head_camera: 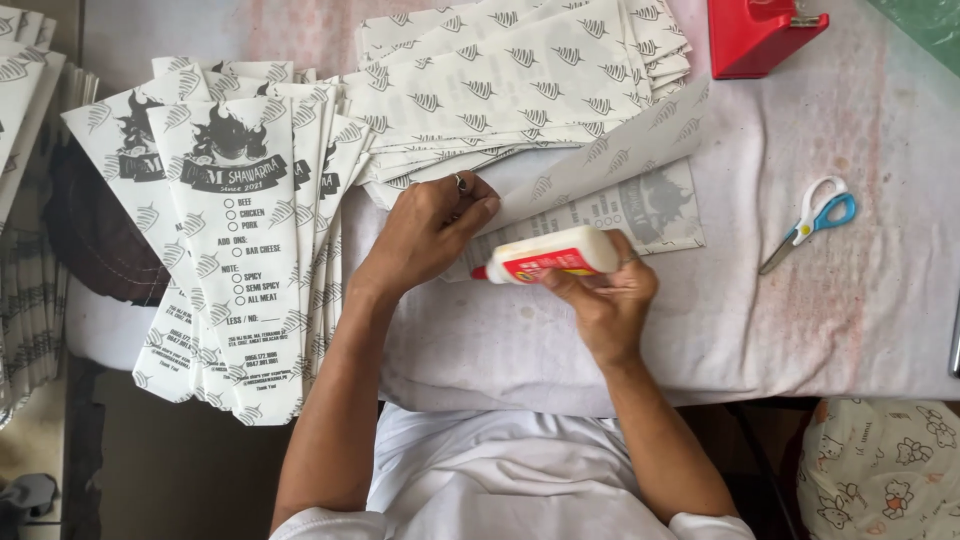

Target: Manually assembling paper food packaging by applying glue and folding printed sheets.

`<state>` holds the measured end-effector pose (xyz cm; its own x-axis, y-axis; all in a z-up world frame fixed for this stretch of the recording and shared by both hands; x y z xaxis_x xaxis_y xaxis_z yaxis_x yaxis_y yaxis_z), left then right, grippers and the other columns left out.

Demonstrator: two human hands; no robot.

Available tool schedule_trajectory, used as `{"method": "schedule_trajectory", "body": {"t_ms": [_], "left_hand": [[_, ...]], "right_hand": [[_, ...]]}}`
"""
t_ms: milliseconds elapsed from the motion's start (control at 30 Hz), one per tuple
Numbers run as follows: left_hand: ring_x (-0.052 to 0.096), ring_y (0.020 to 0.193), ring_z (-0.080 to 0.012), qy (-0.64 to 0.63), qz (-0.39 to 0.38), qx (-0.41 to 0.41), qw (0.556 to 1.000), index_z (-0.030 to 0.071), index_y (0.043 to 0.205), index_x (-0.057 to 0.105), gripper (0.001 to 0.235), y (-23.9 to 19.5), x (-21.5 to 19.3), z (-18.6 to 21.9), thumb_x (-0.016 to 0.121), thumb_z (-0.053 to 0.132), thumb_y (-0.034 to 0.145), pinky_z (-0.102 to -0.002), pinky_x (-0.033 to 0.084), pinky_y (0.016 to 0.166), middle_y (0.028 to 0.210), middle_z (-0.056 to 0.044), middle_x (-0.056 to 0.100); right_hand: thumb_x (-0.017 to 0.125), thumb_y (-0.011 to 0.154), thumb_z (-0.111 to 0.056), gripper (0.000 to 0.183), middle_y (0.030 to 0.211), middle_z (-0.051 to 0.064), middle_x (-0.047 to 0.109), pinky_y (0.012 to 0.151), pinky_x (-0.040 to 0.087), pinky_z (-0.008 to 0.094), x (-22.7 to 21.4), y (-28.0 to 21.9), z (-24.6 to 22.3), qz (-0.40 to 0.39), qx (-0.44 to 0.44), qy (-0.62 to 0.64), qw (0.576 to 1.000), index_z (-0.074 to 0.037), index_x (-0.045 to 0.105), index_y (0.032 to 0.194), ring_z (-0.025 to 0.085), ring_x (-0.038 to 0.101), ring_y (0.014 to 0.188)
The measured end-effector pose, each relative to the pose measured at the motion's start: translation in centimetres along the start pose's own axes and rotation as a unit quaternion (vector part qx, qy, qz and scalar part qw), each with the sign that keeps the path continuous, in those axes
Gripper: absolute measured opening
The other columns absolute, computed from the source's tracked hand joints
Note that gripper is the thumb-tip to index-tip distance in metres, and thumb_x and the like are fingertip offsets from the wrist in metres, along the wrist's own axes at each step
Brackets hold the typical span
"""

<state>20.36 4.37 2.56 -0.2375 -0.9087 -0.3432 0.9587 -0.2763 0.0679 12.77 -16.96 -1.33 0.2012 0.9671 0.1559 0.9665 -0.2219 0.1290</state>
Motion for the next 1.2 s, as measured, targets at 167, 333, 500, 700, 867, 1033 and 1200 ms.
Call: {"method": "schedule_trajectory", "body": {"t_ms": [167, 333, 500, 700, 867, 1033, 1200], "left_hand": [[0.062, 0.052, -0.0254, 0.028, 0.0, 0.019, 0.999, -0.003, 0.092, 0.075, 0.011, -0.9, -0.1, 2.0, 0.067, 0.005, 0.092, -0.035, 0.049, 0.051, 0.057, -0.011, 0.064], [0.078, 0.087, -0.0315, 0.173, 0.018, 0.109, 0.979, 0.006, 0.088, 0.079, 0.009, -3.4, 1.9, 5.3, 0.079, 0.0, 0.081, -0.039, 0.061, 0.066, 0.088, -0.012, 0.08], [0.071, 0.115, -0.0339, 0.314, 0.027, 0.185, 0.931, 0.007, 0.087, 0.081, 0.004, -5.5, 4.2, 4.8, 0.078, 0.009, 0.088, -0.042, 0.061, 0.088, 0.108, -0.013, 0.079], [0.058, 0.128, -0.0448, 0.277, 0.016, 0.248, 0.928, -0.006, 0.094, 0.07, 0.006, -6.5, 5.0, 5.1, 0.069, 0.0, 0.096, -0.056, 0.057, 0.102, 0.124, -0.021, 0.069], [0.065, 0.103, -0.0343, 0.328, 0.048, 0.263, 0.906, 0.001, 0.089, 0.075, 0.002, -6.4, 4.6, 5.8, 0.075, 0.002, 0.091, -0.042, 0.056, 0.081, 0.102, -0.013, 0.073], [0.07, 0.089, -0.0283, 0.352, 0.057, 0.253, 0.899, 0.009, 0.084, 0.077, 0.01, -6.5, 4.7, 5.0, 0.073, 0.009, 0.093, -0.036, 0.058, 0.072, 0.088, -0.008, 0.074], [0.068, 0.084, -0.0259, 0.354, 0.067, 0.271, 0.893, 0.008, 0.085, 0.078, 0.01, -7.0, 5.0, 5.2, 0.071, 0.008, 0.093, -0.035, 0.055, 0.068, 0.084, -0.008, 0.072]], "right_hand": [[0.088, 0.068, 0.011, 0.044, 0.095, 0.012, 0.073, 0.091, 0.059, 0.041, -0.6, -0.3, 2.2, 0.028, 0.031, 0.054, 0.998, -0.004, 0.068, 0.104, 0.019, 0.071, 0.096], [0.076, 0.086, 0.0, 0.033, 0.102, 0.0, 0.065, 0.096, 0.055, 0.031, -18.4, 1.6, 0.3, 0.187, -0.023, 0.098, 0.977, -0.016, 0.06, 0.11, 0.016, 0.065, 0.099], [0.061, 0.122, 0.002, 0.029, 0.126, 0.033, 0.06, 0.109, 0.055, 0.05, -29.1, 1.2, -7.0, 0.167, -0.042, -0.264, 0.949, 0.005, 0.044, 0.146, 0.039, 0.067, 0.122], [0.083, 0.092, 0.008, 0.04, 0.12, 0.024, 0.058, 0.098, 0.054, 0.052, -20.3, 2.1, -12.4, 0.087, -0.24, -0.633, 0.731, 0.013, 0.079, 0.131, 0.04, 0.058, 0.111], [0.076, 0.098, 0.013, 0.009, 0.109, 0.025, 0.073, 0.092, 0.059, 0.05, -8.2, 3.0, -12.3, -0.118, -0.321, -0.481, 0.807, 0.006, 0.077, 0.102, 0.042, 0.071, 0.103], [0.076, 0.087, 0.015, 0.011, 0.099, 0.02, 0.076, 0.086, 0.064, 0.049, -3.6, 3.2, -11.1, -0.223, -0.382, -0.462, 0.769, 0.004, 0.077, 0.09, 0.04, 0.076, 0.096], [0.073, 0.088, 0.016, 0.012, 0.095, 0.017, 0.076, 0.083, 0.066, 0.046, -3.7, 3.1, -10.4, -0.228, -0.396, -0.469, 0.756, 0.005, 0.076, 0.087, 0.037, 0.076, 0.092]]}}
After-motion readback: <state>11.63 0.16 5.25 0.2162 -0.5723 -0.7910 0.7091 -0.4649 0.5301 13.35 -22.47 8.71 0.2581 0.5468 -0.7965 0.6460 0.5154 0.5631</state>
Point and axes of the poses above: each hand's wrist, its own y-axis towards the middle knuckle, its own x-axis out of the palm, z = x × y, the point moved 9 cm from there along y, towards the middle knuckle
